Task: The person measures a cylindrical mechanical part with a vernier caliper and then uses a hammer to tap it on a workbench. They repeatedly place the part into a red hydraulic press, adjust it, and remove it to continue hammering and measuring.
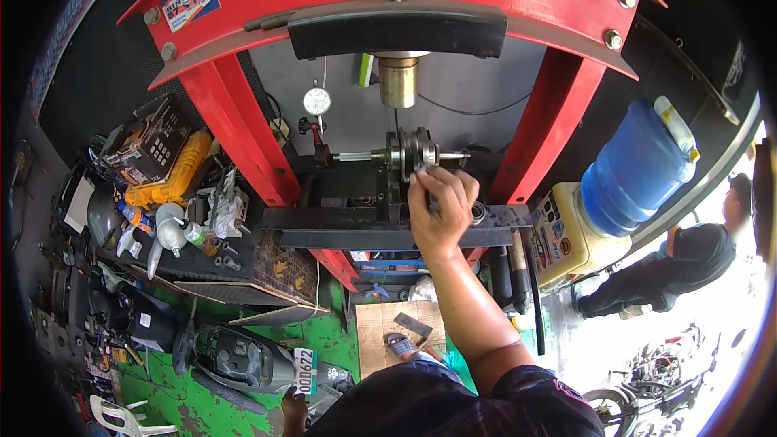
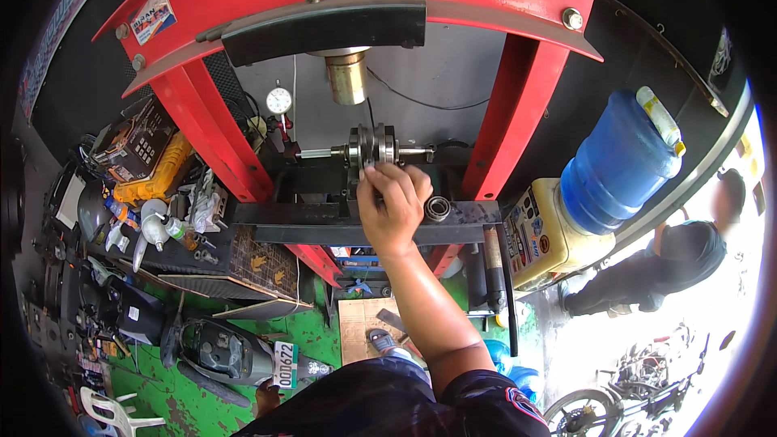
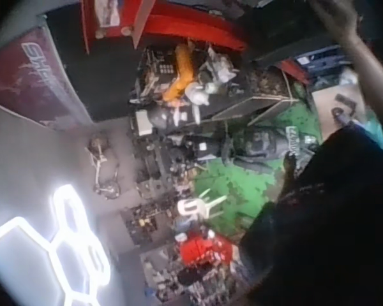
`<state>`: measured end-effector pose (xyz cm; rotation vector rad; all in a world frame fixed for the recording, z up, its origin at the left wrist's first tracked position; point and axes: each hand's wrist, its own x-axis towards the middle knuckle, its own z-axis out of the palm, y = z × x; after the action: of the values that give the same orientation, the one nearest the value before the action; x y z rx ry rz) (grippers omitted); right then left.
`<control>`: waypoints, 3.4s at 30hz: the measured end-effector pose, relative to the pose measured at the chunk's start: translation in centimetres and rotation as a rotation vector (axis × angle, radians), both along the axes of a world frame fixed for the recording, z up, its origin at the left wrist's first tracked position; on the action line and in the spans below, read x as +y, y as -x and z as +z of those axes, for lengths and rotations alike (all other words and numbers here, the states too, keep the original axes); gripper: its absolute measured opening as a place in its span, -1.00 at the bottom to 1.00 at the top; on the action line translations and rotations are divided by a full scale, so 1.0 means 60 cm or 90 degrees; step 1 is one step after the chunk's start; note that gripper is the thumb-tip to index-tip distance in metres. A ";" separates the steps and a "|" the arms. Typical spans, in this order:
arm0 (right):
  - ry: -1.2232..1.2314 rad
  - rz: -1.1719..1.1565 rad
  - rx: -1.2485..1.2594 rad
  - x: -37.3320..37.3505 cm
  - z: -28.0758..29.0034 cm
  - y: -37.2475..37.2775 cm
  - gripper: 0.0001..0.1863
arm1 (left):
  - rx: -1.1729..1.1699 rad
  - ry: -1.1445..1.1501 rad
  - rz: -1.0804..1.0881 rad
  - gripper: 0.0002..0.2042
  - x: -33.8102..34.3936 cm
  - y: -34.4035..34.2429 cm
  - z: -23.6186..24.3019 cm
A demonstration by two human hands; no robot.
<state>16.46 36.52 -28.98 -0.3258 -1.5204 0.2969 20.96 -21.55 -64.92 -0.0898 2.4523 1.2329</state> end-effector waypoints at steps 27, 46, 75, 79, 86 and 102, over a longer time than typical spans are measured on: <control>0.060 0.037 -0.004 -0.001 0.010 0.008 -0.80 | 0.013 0.034 0.034 -0.58 0.029 -0.009 -0.005; 0.056 0.008 -0.117 0.012 0.014 0.002 -0.77 | 0.004 0.018 0.051 -0.60 -0.002 -0.030 -0.042; 0.069 -0.005 -0.064 0.019 0.022 0.009 -0.80 | 0.014 0.123 0.124 -0.55 -0.050 -0.116 -0.035; 0.192 -0.085 -0.262 0.011 0.039 0.016 -0.80 | -0.022 0.084 0.180 -0.56 -0.077 -0.146 -0.070; 0.109 -0.065 -0.178 0.030 0.045 0.023 -0.78 | -0.046 0.054 0.220 -0.55 -0.088 -0.173 -0.087; 0.051 0.033 -0.122 0.011 0.067 0.000 -0.84 | 0.295 -0.279 -0.207 -0.60 0.339 0.129 0.331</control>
<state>16.45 37.16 -24.93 -0.3872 -1.7110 0.3772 13.21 -1.22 -45.09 0.7601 2.3433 1.7417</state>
